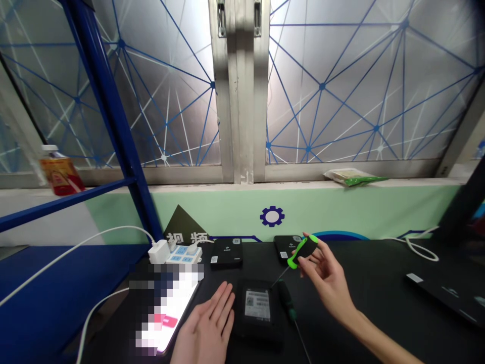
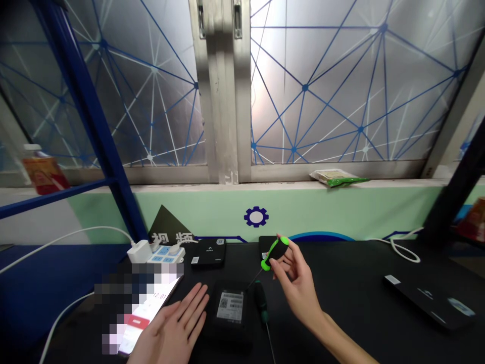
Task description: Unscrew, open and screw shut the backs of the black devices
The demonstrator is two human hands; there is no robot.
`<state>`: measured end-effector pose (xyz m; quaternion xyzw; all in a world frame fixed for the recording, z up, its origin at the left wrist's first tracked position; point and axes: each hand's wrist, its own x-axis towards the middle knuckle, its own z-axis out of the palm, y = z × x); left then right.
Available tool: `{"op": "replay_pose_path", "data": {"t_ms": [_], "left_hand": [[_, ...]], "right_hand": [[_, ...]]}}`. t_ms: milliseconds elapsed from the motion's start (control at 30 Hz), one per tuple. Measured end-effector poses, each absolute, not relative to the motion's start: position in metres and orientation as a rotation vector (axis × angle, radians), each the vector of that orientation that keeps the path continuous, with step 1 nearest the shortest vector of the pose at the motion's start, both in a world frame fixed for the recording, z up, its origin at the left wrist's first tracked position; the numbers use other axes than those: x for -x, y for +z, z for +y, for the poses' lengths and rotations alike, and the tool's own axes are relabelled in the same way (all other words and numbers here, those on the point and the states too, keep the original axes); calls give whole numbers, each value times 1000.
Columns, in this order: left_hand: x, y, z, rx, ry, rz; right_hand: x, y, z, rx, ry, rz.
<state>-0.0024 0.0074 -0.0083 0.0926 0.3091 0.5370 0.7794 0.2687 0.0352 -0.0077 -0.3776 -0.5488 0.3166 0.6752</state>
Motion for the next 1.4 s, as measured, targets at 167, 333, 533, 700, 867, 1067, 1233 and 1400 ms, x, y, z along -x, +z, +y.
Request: {"op": "replay_pose_path", "data": {"t_ms": [167, 333, 533, 700, 867, 1067, 1233, 1400], "left_hand": [[4, -13, 8, -212, 1170, 661], [3, -12, 7, -215, 1177, 659], [1, -4, 5, -184, 1178, 741], [1, -3, 4, -171, 1173, 734], [4, -7, 5, -184, 1167, 698], [0, -3, 6, -176, 1180, 728], [-3, -1, 2, -219, 1200, 720], [-1, -3, 1, -248, 1201, 706]], "right_hand": [[-264, 2, 42, 910, 621, -1426], [-253, 13, 51, 937, 594, -1655], [-243, 12, 48, 902, 642, -1755], [-243, -8, 47, 907, 803, -1684], [-237, -29, 50, 949, 814, -1543], [-232, -36, 48, 974, 780, -1458], [-232, -37, 46, 956, 707, -1559], [-232, -40, 46, 943, 682, -1616]]}}
